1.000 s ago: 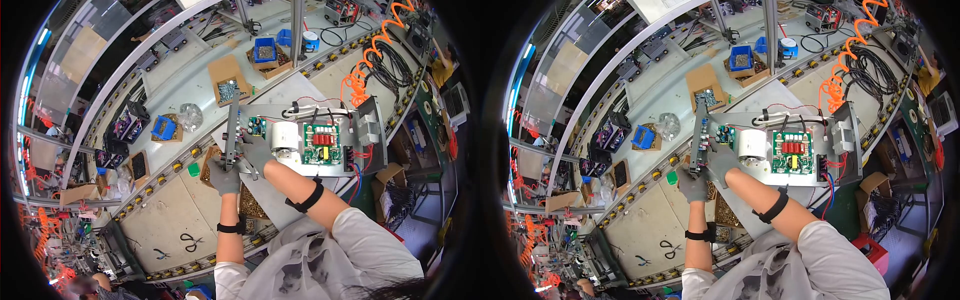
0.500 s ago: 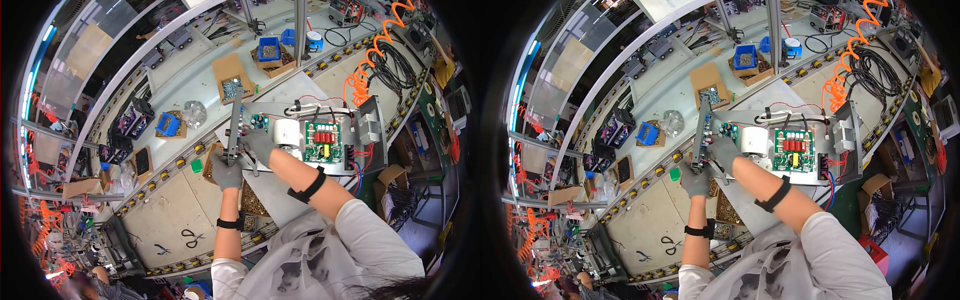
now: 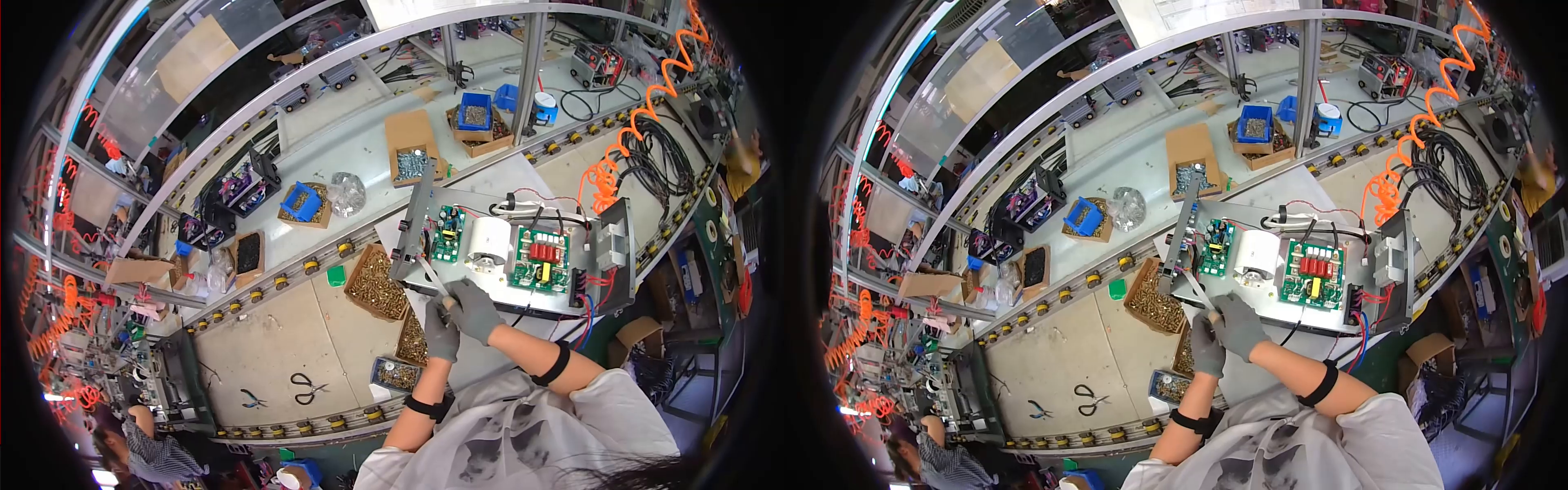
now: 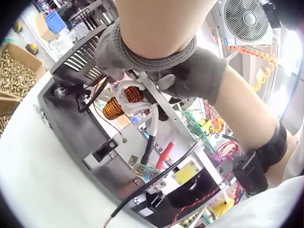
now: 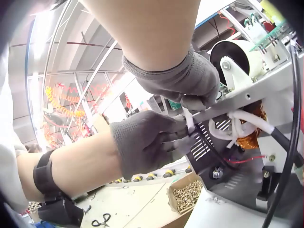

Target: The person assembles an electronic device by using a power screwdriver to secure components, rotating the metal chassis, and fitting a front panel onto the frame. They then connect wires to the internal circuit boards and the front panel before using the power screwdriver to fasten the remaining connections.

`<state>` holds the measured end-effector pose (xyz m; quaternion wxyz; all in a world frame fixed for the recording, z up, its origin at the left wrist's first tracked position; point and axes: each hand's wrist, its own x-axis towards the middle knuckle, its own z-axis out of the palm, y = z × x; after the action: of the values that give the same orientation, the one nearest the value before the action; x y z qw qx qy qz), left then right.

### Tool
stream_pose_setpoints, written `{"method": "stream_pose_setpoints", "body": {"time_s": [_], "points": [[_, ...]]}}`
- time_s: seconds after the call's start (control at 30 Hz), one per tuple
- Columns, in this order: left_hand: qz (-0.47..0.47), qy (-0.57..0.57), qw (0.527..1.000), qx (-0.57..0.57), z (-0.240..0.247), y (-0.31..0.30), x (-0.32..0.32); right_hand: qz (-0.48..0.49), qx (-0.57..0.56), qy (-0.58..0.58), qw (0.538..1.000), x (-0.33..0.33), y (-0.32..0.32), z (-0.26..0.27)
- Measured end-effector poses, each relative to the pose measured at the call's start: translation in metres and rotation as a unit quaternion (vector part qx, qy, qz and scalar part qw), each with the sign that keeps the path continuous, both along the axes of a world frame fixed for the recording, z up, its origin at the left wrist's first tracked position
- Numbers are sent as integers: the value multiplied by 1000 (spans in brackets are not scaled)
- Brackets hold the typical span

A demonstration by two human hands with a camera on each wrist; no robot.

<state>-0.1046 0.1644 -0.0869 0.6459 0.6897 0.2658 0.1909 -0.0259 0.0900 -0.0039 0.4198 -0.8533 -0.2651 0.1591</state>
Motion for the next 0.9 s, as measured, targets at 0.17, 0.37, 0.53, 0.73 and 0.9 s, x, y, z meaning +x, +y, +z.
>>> {"method": "stream_pose_setpoints", "body": {"time_s": [0.17, 0.37, 0.53, 0.73, 0.9], "points": [[-35, 39, 992, -111, 28, -6, -12, 21, -4, 43, 999, 5, -18, 6], [-26, 90, 985, 141, 77, -6, -15, 43, -24, 49, 998, 15, -21, 20], [26, -24, 996, 82, 57, 11, -25, 122, -2, -13, 992, 5, -39, 9], [86, -64, 986, -125, 67, 35, -33, 286, -328, -528, 729, -10, -107, -39], [14, -111, 955, -275, 43, 33, -34, 513, -576, -292, 565, -17, -115, -35]]}}
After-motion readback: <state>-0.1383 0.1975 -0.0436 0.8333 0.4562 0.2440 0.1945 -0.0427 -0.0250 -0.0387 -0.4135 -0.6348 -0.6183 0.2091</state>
